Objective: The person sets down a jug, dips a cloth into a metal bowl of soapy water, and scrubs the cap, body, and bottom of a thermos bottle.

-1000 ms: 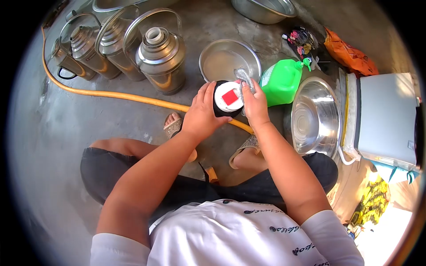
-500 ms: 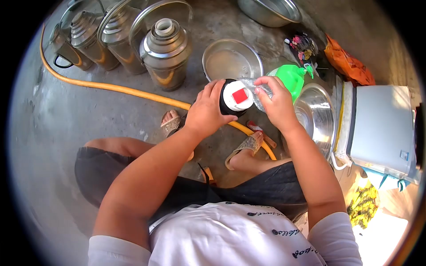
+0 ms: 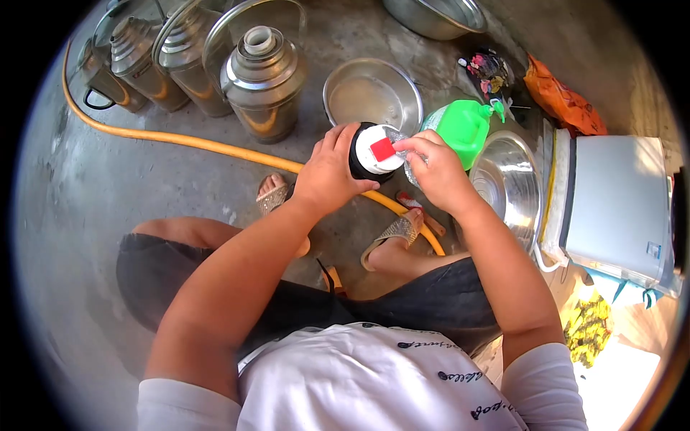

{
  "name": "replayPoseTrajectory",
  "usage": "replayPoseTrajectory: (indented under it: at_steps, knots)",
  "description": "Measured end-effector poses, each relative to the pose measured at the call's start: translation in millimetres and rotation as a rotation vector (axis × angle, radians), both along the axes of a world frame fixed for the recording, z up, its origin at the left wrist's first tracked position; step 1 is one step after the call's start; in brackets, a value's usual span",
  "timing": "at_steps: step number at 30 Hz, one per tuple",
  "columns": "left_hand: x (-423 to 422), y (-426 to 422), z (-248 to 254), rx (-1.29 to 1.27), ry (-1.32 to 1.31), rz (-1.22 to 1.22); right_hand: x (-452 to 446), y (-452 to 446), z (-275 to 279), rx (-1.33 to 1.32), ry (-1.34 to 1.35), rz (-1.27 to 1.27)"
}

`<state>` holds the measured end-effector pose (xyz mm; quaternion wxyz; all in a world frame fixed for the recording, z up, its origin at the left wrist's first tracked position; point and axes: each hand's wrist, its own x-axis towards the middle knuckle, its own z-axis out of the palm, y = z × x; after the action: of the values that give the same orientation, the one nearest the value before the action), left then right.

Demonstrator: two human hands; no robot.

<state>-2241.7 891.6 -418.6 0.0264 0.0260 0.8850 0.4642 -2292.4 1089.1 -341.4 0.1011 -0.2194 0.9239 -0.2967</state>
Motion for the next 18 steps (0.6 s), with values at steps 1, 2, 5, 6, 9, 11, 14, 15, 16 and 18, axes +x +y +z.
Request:
replayPoseTrajectory:
  at_steps: [1,2,5,6,9,11,14,15,16,18]
  knots:
    - [-3,-1,3,-0.004,-0.005,-0.002,-2,4,1,-0.001,0.010,-0.002]
    - [-6,-2,4,-0.005,0.003,0.003,-2,11,0,-0.028,-0.049,0.009]
    - [-4,-2,2,0.017,-0.002,-0.012,3,16,-4,-0.024,-0.076,0.046]
    - [-3,-1,1,0.025,-0.004,-0.013,4,17,-3,0.003,-0.023,0.074]
    - [-6,-3,5,-0.007,-0.046,-0.003,1,14,-1,0.248,0.345,0.221]
    - [-11,-3,7,-0.007,-0.051,-0.011,2,11,-2,0.365,0.484,0.265]
    - [-11,-1,8,0.033,-0.082,-0.020,15,5,-7,0.406,0.423,0.197]
    - [-11,-1,9,0.067,-0.096,-0.033,20,5,-9,0.318,0.390,0.119]
    - [-10,-2,8,0.069,-0.097,-0.029,22,4,-10,0.230,0.353,0.042]
    - [-8,-1,7,0.056,-0.078,-0.048,20,6,-12,0.129,0.211,-0.012]
